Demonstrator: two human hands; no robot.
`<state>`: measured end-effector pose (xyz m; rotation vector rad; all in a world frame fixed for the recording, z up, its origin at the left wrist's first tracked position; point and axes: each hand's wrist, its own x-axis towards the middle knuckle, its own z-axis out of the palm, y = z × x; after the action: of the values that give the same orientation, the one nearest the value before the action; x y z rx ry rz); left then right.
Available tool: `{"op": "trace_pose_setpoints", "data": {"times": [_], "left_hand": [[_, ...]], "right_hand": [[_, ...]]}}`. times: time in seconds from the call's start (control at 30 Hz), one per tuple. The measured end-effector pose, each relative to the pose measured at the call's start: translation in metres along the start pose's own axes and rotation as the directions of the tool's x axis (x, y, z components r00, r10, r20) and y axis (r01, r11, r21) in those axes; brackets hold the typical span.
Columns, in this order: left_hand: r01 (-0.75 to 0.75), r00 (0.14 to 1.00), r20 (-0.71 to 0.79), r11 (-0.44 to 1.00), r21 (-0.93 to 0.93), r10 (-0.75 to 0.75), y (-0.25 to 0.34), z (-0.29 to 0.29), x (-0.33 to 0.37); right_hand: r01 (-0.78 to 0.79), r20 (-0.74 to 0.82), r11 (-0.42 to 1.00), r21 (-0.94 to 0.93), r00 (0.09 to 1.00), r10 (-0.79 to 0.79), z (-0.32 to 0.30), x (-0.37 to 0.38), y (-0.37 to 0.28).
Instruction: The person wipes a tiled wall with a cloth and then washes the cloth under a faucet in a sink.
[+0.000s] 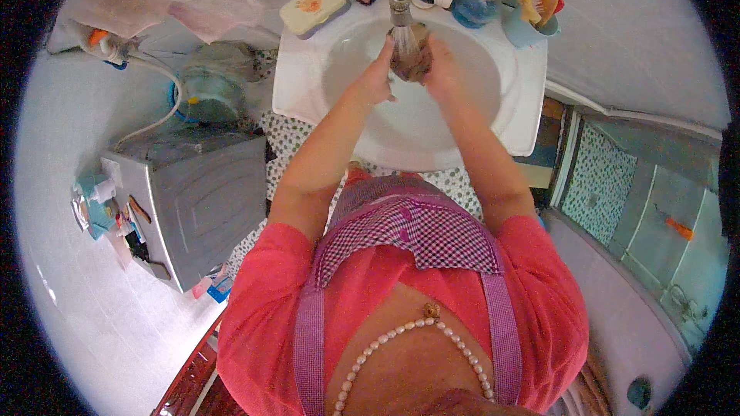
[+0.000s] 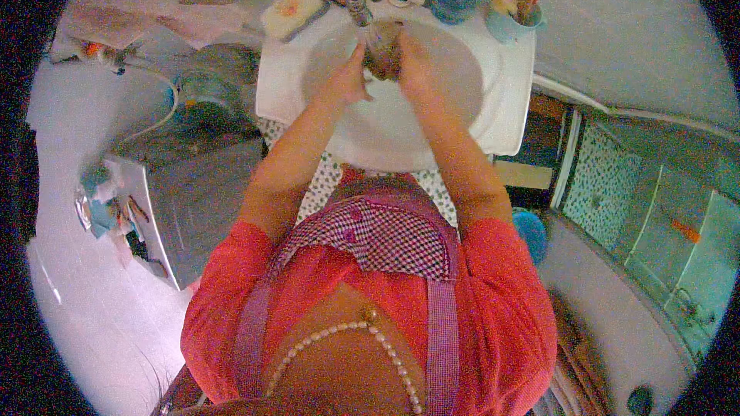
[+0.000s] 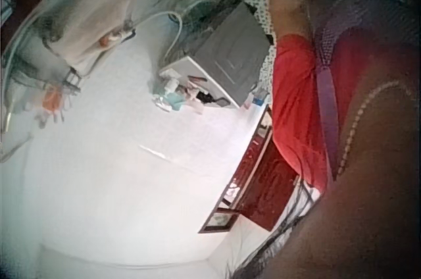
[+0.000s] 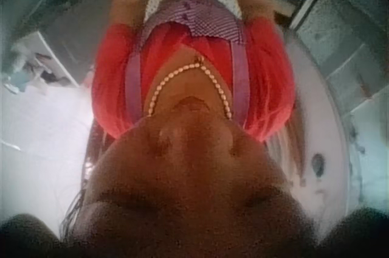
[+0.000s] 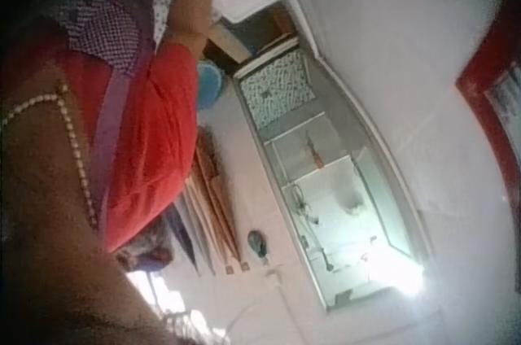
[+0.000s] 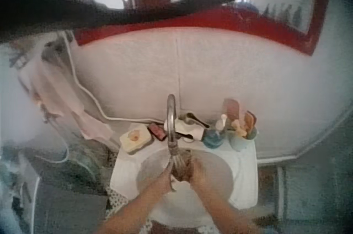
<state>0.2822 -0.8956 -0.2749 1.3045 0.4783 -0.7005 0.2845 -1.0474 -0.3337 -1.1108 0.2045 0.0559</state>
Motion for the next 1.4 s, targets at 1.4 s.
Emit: {"op": "trace_pose_setpoints", "data": {"times": [1.4], "left_hand": [[-0.635, 0.771, 0.292, 0.659, 0.403, 0.565, 0.010, 0.020, -0.022]], "right_hand": [[-0.331, 0.151, 0.768, 0.548, 0.942, 0.298, 0.043, 0.010, -0.062]]}}
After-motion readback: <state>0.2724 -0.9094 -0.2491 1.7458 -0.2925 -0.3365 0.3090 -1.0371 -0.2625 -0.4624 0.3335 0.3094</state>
